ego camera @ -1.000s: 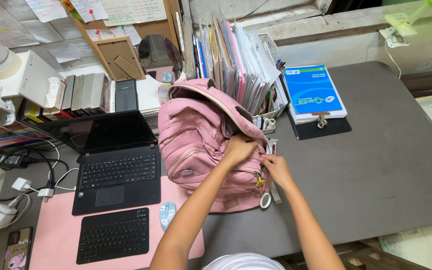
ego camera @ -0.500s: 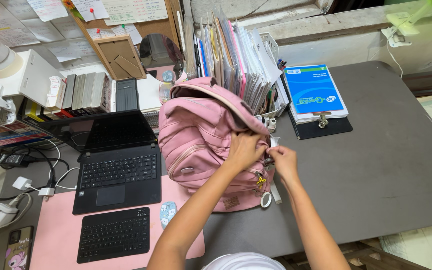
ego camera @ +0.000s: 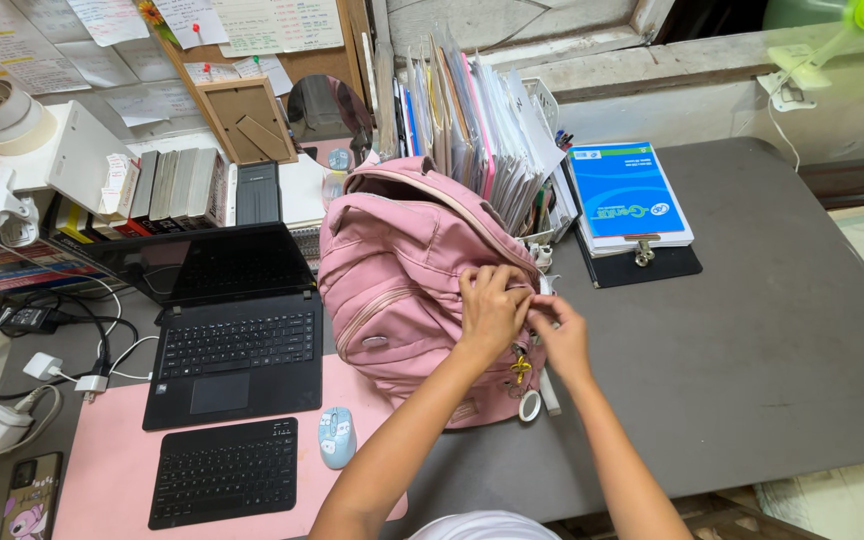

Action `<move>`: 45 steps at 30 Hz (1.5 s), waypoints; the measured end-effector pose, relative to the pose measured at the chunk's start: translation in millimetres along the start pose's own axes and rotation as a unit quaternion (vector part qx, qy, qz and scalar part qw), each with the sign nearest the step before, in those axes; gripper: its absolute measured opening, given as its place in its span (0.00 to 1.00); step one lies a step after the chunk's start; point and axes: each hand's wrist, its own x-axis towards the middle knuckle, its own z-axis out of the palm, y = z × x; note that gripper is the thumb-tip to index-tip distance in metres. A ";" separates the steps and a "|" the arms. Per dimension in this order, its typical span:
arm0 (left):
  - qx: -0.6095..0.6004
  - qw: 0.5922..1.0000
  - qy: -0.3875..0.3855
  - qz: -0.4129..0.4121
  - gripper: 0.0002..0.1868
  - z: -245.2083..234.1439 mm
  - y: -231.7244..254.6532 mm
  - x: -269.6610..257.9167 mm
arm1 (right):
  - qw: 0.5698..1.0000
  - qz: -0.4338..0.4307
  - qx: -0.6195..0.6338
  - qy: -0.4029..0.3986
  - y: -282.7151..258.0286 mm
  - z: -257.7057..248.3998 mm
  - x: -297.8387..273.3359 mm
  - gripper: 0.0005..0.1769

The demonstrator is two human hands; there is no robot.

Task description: The person carries a pink backpack to a desk, opens its compartments, and takes out a floral pouch, a pencil case, a black sleeve, and a mouse, arranging them on the desk. They then open the pouches and handle the laptop while sorting the removed items.

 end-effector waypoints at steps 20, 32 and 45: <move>-0.033 0.993 0.112 0.014 0.07 -76.8 3.1 26.4 | 0.959 -0.181 -0.200 -0.085 -106.2 22.0 0.6 0.17; -0.021 0.932 0.285 -0.223 0.07 -97.4 -33.5 30.7 | 0.985 -0.153 -0.076 -0.031 -60.5 -14.6 15.4 0.13; -0.136 0.931 0.253 -0.225 0.07 -133.3 -23.8 7.1 | 0.903 -0.285 -0.293 -0.134 -171.4 39.8 -9.0 0.19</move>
